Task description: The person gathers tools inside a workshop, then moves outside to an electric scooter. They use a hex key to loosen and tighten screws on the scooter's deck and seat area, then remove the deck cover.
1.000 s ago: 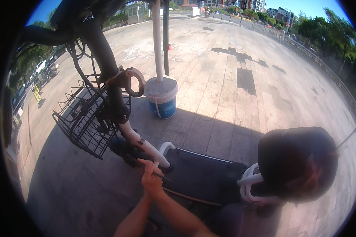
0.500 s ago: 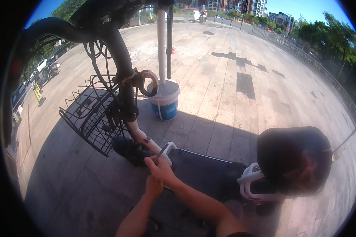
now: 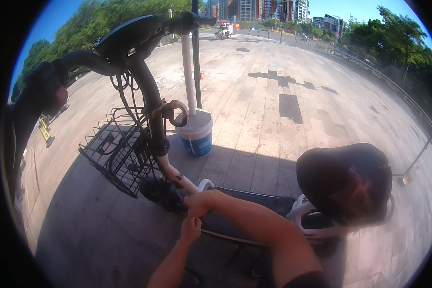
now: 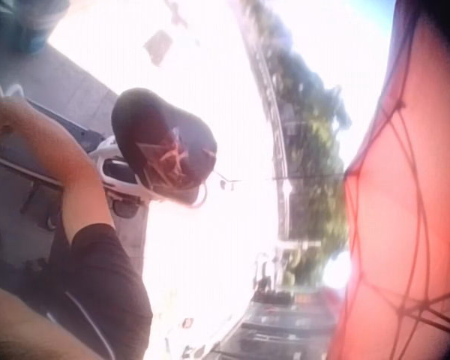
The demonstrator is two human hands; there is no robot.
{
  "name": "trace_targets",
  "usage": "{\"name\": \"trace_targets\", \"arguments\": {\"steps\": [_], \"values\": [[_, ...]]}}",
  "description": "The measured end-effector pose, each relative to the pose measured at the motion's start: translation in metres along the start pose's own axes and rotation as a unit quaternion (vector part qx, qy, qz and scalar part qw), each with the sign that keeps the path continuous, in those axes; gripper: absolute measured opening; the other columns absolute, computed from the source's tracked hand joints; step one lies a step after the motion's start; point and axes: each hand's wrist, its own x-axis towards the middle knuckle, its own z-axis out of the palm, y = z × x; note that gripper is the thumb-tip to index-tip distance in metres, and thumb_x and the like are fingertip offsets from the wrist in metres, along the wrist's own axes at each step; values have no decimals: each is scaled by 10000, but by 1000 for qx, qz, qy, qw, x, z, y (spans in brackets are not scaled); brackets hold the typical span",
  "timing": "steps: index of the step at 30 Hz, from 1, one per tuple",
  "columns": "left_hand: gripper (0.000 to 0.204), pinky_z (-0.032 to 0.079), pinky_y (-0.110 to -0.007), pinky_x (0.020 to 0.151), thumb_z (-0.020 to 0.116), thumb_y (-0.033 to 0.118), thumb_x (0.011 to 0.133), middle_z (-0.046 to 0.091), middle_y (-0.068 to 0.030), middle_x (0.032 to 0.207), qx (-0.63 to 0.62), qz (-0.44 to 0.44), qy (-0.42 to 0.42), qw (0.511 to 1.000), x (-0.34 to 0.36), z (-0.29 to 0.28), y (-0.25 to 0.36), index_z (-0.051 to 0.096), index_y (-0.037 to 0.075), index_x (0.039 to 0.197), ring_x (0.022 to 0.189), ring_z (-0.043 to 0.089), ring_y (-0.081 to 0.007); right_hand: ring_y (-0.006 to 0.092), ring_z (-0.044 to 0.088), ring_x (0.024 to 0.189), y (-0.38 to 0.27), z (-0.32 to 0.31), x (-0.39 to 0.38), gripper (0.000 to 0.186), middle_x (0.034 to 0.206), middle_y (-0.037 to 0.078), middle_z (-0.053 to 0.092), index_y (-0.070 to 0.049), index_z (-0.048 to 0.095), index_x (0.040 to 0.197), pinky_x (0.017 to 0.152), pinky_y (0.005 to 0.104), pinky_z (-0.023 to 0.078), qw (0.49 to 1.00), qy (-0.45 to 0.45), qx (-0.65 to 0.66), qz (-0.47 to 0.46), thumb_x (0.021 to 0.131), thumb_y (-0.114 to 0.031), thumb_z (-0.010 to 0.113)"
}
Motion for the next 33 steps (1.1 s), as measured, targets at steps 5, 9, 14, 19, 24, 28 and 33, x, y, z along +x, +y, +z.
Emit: {"name": "trace_targets", "arguments": {"steps": [5,9,14,19,24,28,33], "values": [[241,476,-541,709,510,206,928,643,-240,907,-16,-6,29,999,2,5,5,596,64,1103,877,596,-467,253,669,860,-12,15,-4,318,948,125,683,-41,619,1046,701,381,461,934,225,-271,54,812,-254,646],[308,501,-500,735,506,239,935,657,-194,991,67,18,47,996,1,12,-2,567,79,1191,935,616,-425,234,656,829,-24,47,-18,267,901,81,662,-86,620,987,703,366,432,881,377,-270,89,794,-265,663],[366,486,-446,817,546,210,919,610,-162,1109,71,68,72,993,3,25,-9,520,78,1260,1045,584,-362,218,612,850,-59,76,-13,253,773,43,619,-118,607,840,835,406,424,795,588,-112,98,758,-342,692],[432,454,-397,904,594,165,899,546,-142,1213,39,91,88,991,-1,24,-3,479,74,1306,1153,536,-302,175,550,903,-31,71,-14,292,807,-17,621,-164,624,832,1012,447,280,815,563,-119,-67,707,-407,727],[510,412,-356,990,641,107,878,479,-125,1309,-21,136,138,981,0,24,15,444,71,1347,1260,476,-244,211,519,1068,4,66,-18,316,897,-22,595,-183,578,747,1057,489,227,787,589,-105,-152,618,-396,772],[500,414,-372,978,592,144,912,489,-110,1291,-65,74,98,990,7,23,21,412,80,1375,1226,491,-241,264,520,1066,-19,82,5,297,913,20,583,-144,570,766,1070,531,246,695,718,-27,-37,629,-300,782],[473,429,-386,945,562,183,926,525,-131,1227,-28,67,96,993,9,22,13,412,62,1359,1169,522,-265,263,525,1043,-8,78,4,313,853,10,588,-127,511,596,1104,556,240,790,587,34,-175,619,-216,810]]}}
